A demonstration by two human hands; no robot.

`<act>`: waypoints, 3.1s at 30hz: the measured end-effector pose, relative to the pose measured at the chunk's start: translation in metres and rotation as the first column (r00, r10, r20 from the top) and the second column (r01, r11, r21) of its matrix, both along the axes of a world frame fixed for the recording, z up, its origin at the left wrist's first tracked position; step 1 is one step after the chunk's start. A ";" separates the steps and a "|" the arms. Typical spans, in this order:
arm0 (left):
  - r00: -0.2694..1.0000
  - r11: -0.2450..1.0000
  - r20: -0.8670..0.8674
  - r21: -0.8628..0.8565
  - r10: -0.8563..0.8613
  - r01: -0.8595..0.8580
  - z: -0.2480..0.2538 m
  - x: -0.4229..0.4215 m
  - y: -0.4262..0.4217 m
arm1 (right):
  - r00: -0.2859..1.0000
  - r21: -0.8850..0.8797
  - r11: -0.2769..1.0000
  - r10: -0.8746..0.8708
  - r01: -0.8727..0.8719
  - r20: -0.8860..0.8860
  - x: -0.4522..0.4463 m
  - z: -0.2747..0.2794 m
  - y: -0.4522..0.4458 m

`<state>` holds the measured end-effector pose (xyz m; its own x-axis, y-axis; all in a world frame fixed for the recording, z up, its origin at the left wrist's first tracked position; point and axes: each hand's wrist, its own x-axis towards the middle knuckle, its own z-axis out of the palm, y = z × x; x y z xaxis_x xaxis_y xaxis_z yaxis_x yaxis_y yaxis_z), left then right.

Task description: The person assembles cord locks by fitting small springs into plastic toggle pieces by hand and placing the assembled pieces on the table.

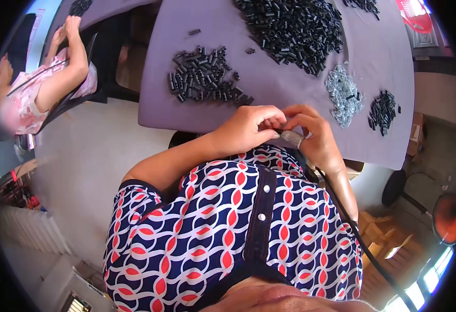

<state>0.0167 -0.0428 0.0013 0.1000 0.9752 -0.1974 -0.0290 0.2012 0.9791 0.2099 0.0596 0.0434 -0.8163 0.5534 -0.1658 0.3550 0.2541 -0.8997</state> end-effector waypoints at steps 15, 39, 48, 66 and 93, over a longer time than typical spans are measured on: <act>0.991 0.978 -0.118 0.193 -0.058 0.080 -0.006 0.000 -0.001 | 0.981 -0.214 0.970 -0.076 0.114 0.177 0.001 -0.010 -0.003; 0.998 0.941 -0.034 0.334 -0.052 0.061 -0.022 -0.007 -0.008 | 0.970 0.884 0.399 0.084 -0.243 0.229 -0.146 -0.036 0.063; 0.999 0.982 0.036 0.191 -0.005 -0.002 -0.019 -0.004 -0.011 | 0.997 0.415 0.907 0.070 -0.077 0.033 -0.085 -0.027 0.045; 0.938 0.979 0.289 -0.130 0.191 -0.159 0.013 0.004 0.015 | 0.903 -0.457 0.880 -0.295 0.128 -0.313 0.004 -0.026 0.011; 0.958 0.975 0.243 -0.198 0.151 -0.103 0.014 0.002 0.010 | 0.845 -0.495 0.863 -0.337 0.101 -0.415 0.002 -0.029 0.004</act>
